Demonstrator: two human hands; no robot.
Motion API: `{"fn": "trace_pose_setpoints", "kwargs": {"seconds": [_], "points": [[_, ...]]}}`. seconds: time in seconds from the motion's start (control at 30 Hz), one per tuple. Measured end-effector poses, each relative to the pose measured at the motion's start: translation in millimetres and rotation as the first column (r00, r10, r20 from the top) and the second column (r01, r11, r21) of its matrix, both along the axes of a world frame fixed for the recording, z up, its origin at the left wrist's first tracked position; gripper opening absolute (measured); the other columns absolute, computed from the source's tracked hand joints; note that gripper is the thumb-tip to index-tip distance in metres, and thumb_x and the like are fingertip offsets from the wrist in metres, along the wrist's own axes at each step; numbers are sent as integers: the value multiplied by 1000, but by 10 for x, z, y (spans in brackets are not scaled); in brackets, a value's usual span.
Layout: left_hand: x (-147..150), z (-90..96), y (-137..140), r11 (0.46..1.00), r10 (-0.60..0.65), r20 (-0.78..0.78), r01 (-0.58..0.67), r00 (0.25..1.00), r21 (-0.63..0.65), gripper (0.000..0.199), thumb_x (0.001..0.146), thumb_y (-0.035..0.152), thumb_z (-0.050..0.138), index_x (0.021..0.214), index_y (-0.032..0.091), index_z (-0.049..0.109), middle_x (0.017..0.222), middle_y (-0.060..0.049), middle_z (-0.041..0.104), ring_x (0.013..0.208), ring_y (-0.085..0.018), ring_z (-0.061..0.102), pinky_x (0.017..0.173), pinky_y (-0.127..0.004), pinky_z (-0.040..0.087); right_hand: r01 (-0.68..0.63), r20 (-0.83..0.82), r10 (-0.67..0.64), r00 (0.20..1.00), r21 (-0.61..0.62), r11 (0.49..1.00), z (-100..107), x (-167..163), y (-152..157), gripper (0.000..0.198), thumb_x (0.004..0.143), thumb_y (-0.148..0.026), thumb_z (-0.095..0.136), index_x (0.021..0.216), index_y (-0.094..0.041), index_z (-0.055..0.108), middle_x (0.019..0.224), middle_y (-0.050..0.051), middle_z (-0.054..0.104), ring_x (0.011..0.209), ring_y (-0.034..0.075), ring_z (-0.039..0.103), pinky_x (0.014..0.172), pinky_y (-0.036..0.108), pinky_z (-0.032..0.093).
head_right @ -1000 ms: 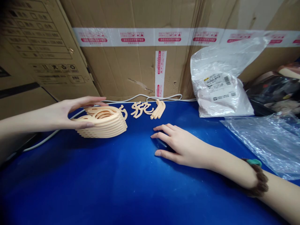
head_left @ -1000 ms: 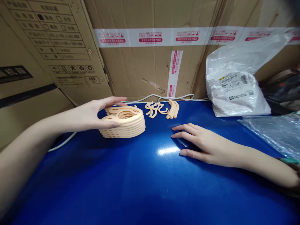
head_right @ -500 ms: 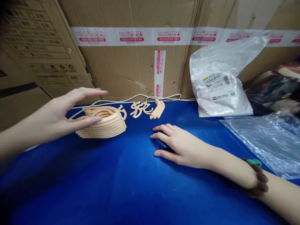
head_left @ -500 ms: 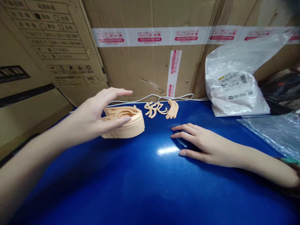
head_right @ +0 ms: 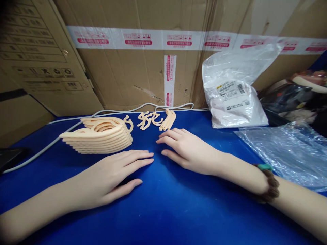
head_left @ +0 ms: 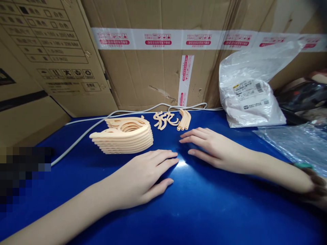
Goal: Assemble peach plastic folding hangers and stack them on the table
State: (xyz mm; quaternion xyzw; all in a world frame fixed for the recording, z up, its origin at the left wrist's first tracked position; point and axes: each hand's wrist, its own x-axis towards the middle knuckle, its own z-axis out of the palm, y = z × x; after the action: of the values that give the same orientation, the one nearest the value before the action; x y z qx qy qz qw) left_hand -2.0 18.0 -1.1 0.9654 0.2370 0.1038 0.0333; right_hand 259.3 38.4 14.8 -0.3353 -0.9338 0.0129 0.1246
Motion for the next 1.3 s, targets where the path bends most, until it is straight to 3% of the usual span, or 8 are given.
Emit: {"fn": "trace_pose_setpoints", "kwargs": {"seconds": [0.17,0.3,0.43,0.6,0.93,1.1,1.3], "points": [[8,-5,7,1000,4,6,-4,1000,-16,40,98,31,45,134,15,50,139,-12,53,126,-27,51,104,-43,46,-146,55,140,989,123,982,81,-316,452,30,98,-20,43,123,-14,59,122,13,61,114,24,55,98,42,43],[12,3,17,1000,1,5,-1,1000,-23,40,98,31,45,135,15,49,140,-12,52,128,-26,50,104,-42,46,-198,94,182,979,208,958,45,-677,885,41,91,-3,43,127,-16,58,126,14,57,115,26,53,95,43,44],[8,10,25,1000,-1,6,1,1000,-25,42,98,31,44,136,15,48,140,-13,52,127,-27,50,104,-43,46,-233,112,213,971,214,949,-61,-967,1188,42,90,-2,44,128,-13,57,131,15,54,116,26,51,95,42,43],[10,5,35,999,11,6,-10,1000,-31,42,97,30,45,137,17,48,139,-12,53,126,-28,52,103,-45,47,-284,149,258,955,205,937,-153,-1105,1307,32,92,-5,46,119,-12,61,127,15,56,112,24,51,92,38,42],[14,5,35,999,5,26,-4,1000,-43,41,97,30,46,136,16,48,139,-12,53,127,-27,51,104,-44,46,-140,158,104,982,238,961,-64,-1028,1281,21,95,-17,48,101,-11,68,103,14,66,101,25,55,89,38,35],[7,-5,32,999,4,53,-1,999,-53,40,96,29,47,135,18,49,138,-12,54,126,-27,52,103,-43,46,3,115,-34,993,253,968,-23,-1112,1339,25,95,-26,50,106,-9,65,107,16,67,97,24,58,85,36,35],[-6,-16,32,999,-6,63,9,998,-49,40,97,29,46,134,17,49,138,-12,54,127,-26,51,104,-42,46,61,148,-98,984,236,970,49,-1247,1435,24,90,-26,56,92,-9,72,98,18,70,97,28,60,83,37,35]]}}
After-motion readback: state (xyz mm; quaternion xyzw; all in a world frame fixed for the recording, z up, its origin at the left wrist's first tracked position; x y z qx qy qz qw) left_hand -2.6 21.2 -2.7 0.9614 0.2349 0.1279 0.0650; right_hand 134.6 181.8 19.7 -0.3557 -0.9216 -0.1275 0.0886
